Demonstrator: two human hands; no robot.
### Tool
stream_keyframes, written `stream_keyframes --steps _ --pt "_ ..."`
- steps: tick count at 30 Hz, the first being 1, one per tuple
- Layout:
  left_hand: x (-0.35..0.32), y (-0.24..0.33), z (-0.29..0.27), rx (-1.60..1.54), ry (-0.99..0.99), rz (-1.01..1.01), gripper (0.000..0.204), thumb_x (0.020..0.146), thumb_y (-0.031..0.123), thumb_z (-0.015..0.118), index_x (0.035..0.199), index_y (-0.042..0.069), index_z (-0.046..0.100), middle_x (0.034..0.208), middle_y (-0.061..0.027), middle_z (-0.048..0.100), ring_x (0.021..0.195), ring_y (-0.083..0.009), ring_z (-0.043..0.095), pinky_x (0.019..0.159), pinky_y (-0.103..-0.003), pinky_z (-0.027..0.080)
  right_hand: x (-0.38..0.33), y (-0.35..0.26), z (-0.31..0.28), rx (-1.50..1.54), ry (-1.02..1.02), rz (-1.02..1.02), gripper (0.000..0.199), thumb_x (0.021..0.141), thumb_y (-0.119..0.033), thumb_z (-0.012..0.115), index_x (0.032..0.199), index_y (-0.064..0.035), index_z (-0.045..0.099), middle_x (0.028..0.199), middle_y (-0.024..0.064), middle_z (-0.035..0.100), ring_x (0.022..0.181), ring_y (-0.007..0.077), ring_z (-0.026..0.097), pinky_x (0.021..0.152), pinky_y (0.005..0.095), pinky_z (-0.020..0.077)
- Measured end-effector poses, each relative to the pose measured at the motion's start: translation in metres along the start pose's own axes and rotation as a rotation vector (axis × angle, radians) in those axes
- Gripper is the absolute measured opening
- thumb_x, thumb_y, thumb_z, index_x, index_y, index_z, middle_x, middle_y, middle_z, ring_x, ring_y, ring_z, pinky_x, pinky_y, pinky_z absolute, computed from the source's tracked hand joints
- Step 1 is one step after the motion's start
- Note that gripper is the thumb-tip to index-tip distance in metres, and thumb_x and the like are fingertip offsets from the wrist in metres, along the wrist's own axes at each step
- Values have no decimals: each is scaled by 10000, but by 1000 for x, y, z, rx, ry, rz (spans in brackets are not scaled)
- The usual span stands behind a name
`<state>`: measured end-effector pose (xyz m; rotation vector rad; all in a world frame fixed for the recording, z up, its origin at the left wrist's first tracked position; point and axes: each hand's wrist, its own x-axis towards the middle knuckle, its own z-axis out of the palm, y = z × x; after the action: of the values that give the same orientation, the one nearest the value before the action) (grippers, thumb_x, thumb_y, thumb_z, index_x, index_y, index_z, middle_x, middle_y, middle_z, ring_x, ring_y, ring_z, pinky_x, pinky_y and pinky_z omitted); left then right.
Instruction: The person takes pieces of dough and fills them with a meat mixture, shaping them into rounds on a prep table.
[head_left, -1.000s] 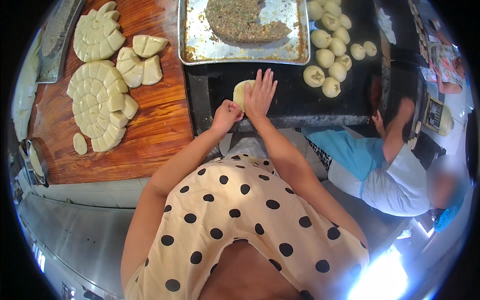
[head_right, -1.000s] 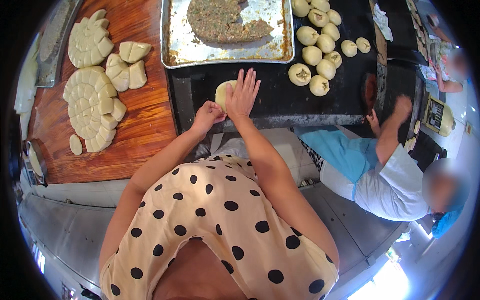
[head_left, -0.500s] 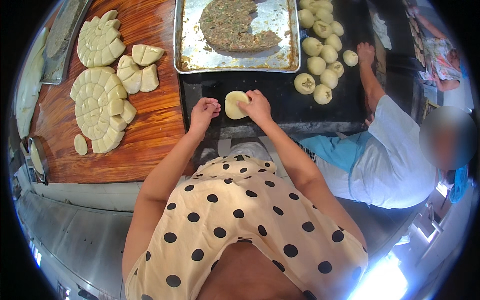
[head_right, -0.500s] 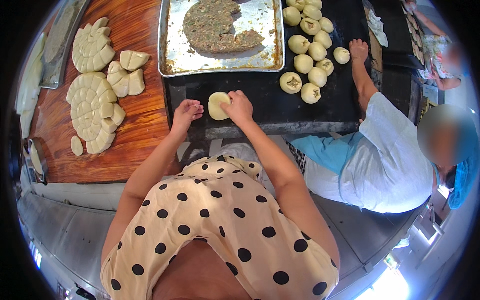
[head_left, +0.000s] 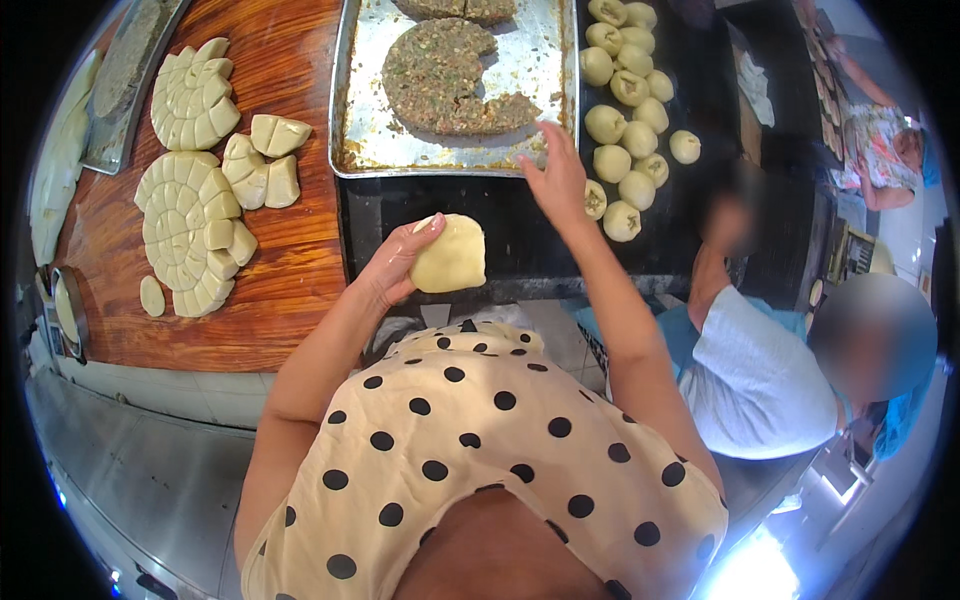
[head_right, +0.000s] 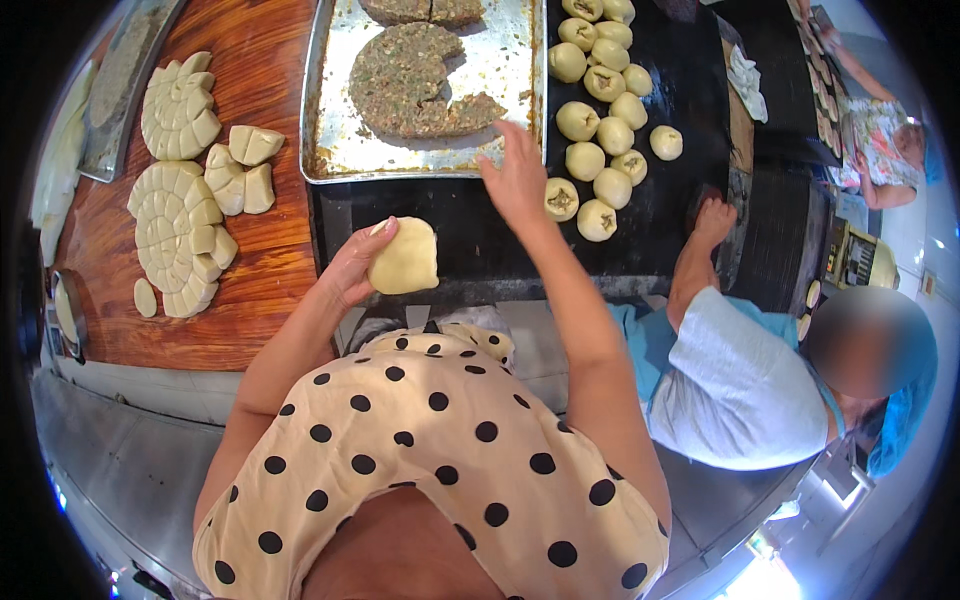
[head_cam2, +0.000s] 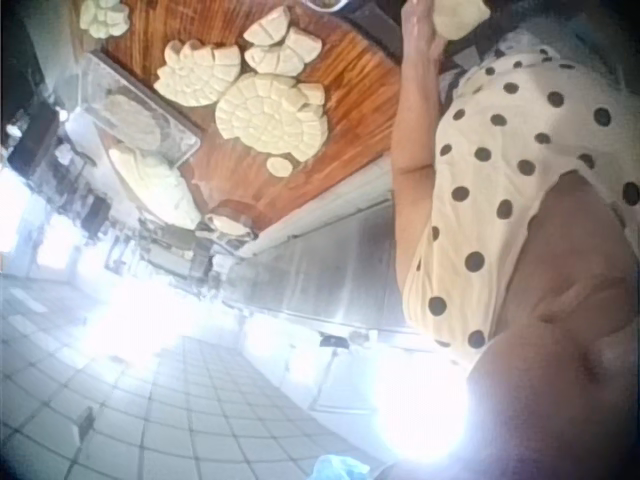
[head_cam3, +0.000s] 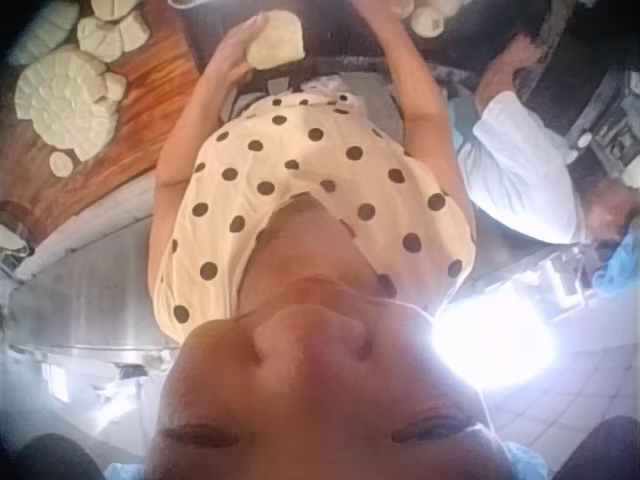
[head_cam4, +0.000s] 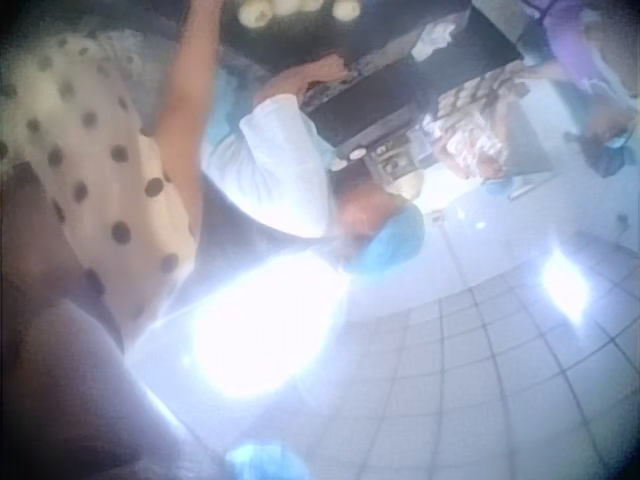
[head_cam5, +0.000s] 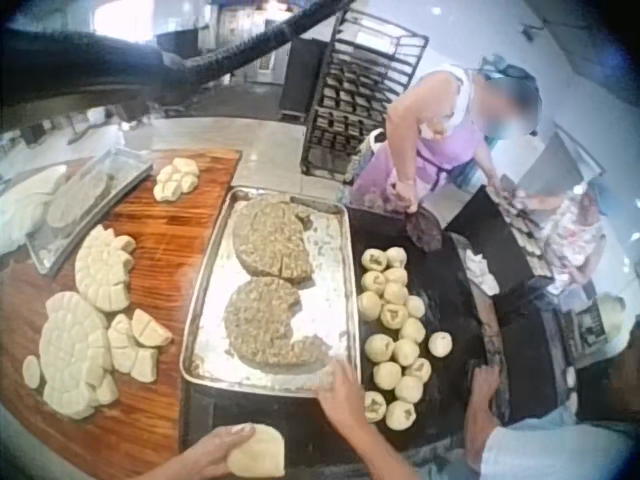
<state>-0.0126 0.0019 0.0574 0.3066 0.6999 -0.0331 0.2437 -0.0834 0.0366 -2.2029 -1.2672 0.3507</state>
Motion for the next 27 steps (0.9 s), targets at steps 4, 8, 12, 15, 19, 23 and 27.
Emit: stream_keyframes --steps 4,8,12,15,19,23,27 --pt "-5 7 12 92 186 42 435 976 360 594 1229 8 560 1142 -113 654 1018 -217 674 893 -374 566 60 37 11 -203 -234 -138 826 734 -126 786 1419 7 344 1565 218 229 1399 365 333 1133 419 341" --pt "-5 5 13 -240 211 89 446 972 314 608 1278 2 522 1209 -129 631 1087 -246 652 943 -405 547 100 46 18 -258 -448 -355 739 707 -42 761 1360 -57 415 1430 174 400 1306 357 428 1068 412 406" --pt "0 -4 1 -229 237 82 444 956 242 635 1310 12 500 1260 -145 607 1162 -290 617 994 -451 517 116 51 15 -291 -567 -402 579 697 -49 758 1212 -49 493 1156 151 557 1115 356 539 938 430 465" --pt "8 -11 6 -256 262 -2 443 947 212 645 1316 18 493 1264 -151 604 1166 -310 613 997 -467 514 102 61 12 -292 -374 -405 509 682 -92 782 1116 -24 525 1058 162 590 1014 364 570 854 443 483" --pt "19 -11 32 -441 209 -26 445 980 290 587 1326 31 480 1283 -147 596 1176 -304 605 1019 -470 495 65 61 4 -219 -149 -122 551 691 -191 818 1134 -2 549 1071 190 602 1006 378 587 862 454 486" --pt "49 3 36 -351 174 31 434 1004 308 539 1334 31 486 1308 -136 584 1206 -278 585 1059 -451 458 45 40 -6 42 -80 86 651 718 -298 832 1206 19 540 1121 203 628 1040 348 615 895 409 494" --pt "77 25 47 -351 109 93 445 1039 301 452 1372 6 445 1322 -146 568 1217 -270 573 1058 -437 460 20 -11 -30 577 -92 146 639 737 -285 850 1217 10 548 1124 154 653 1042 259 637 939 346 483"
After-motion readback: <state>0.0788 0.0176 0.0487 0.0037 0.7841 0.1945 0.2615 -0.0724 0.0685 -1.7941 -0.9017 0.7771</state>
